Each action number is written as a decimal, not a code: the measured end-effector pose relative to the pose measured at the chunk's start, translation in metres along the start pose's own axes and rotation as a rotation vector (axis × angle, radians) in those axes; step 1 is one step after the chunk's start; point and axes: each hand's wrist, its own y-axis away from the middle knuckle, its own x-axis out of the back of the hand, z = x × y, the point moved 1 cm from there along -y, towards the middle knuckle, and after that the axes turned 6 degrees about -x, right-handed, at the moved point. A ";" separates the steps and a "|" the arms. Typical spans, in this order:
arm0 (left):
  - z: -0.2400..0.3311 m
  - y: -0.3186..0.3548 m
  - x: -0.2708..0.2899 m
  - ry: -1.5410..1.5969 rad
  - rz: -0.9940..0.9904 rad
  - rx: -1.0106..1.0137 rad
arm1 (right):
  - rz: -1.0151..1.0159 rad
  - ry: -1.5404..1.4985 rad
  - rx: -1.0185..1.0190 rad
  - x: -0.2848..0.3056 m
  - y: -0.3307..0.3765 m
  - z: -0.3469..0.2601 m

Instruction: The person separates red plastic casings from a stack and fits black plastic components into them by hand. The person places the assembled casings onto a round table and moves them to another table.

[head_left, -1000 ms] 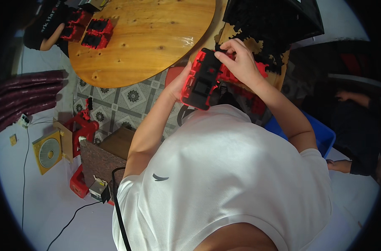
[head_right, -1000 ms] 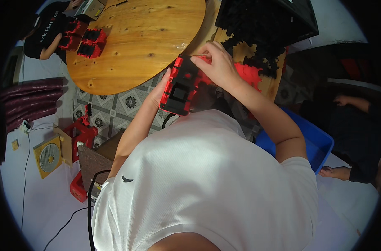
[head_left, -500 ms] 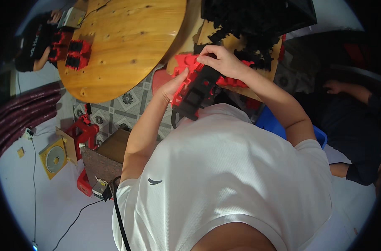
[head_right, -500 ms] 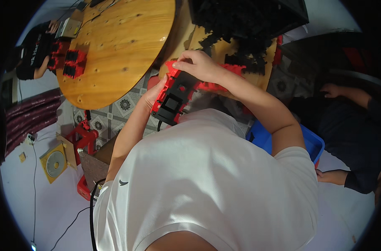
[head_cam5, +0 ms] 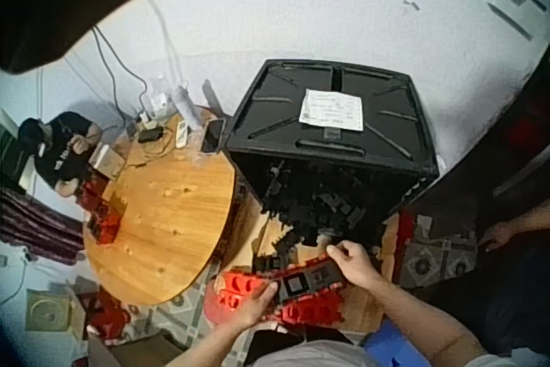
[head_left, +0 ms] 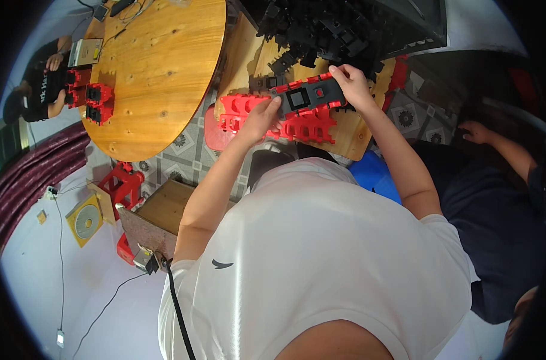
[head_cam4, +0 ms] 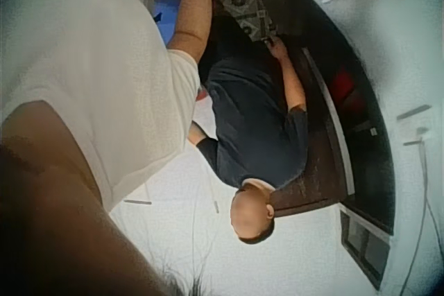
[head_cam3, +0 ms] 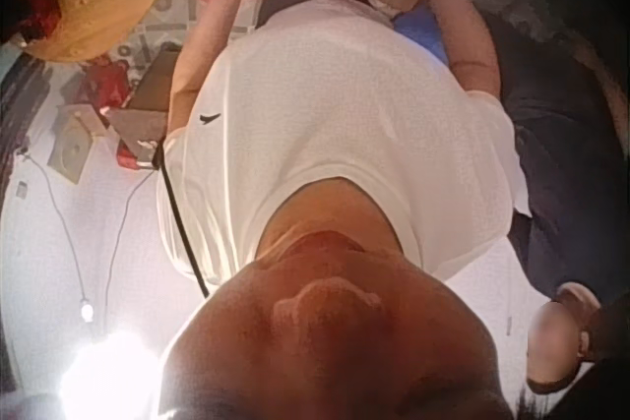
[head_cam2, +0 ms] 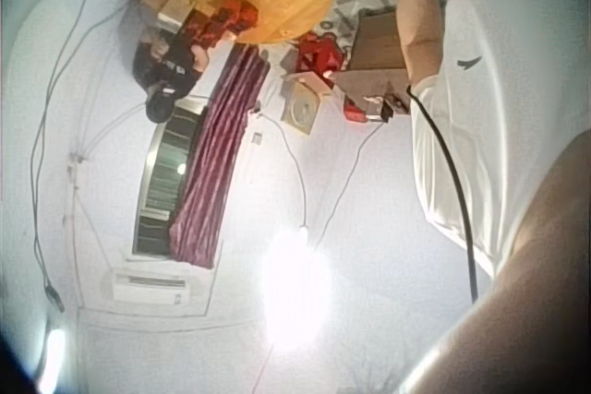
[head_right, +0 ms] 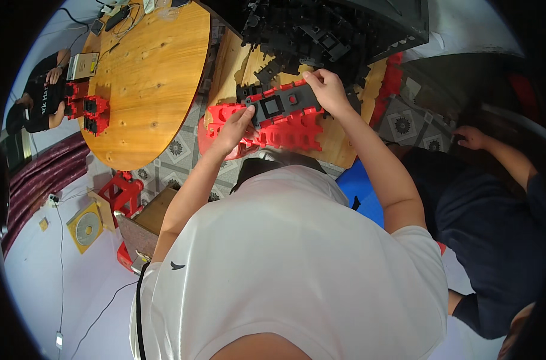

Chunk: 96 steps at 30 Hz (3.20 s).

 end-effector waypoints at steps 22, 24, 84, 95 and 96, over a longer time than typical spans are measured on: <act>-0.004 -0.064 -0.022 -0.153 -0.130 -0.117 | -0.114 -0.367 -0.385 0.027 0.078 0.098; -0.009 -0.072 -0.020 -0.274 -0.198 -0.132 | -0.153 -0.476 -0.422 0.011 0.093 0.098; -0.037 0.038 0.076 0.458 0.266 -0.251 | -0.400 -0.113 -0.072 -0.105 0.081 -0.033; -0.016 0.029 0.097 0.335 0.377 -0.337 | -0.344 -0.163 0.179 -0.116 0.075 -0.054; -0.019 0.027 0.094 0.467 0.430 -0.307 | -0.333 -0.180 0.161 -0.125 0.073 -0.041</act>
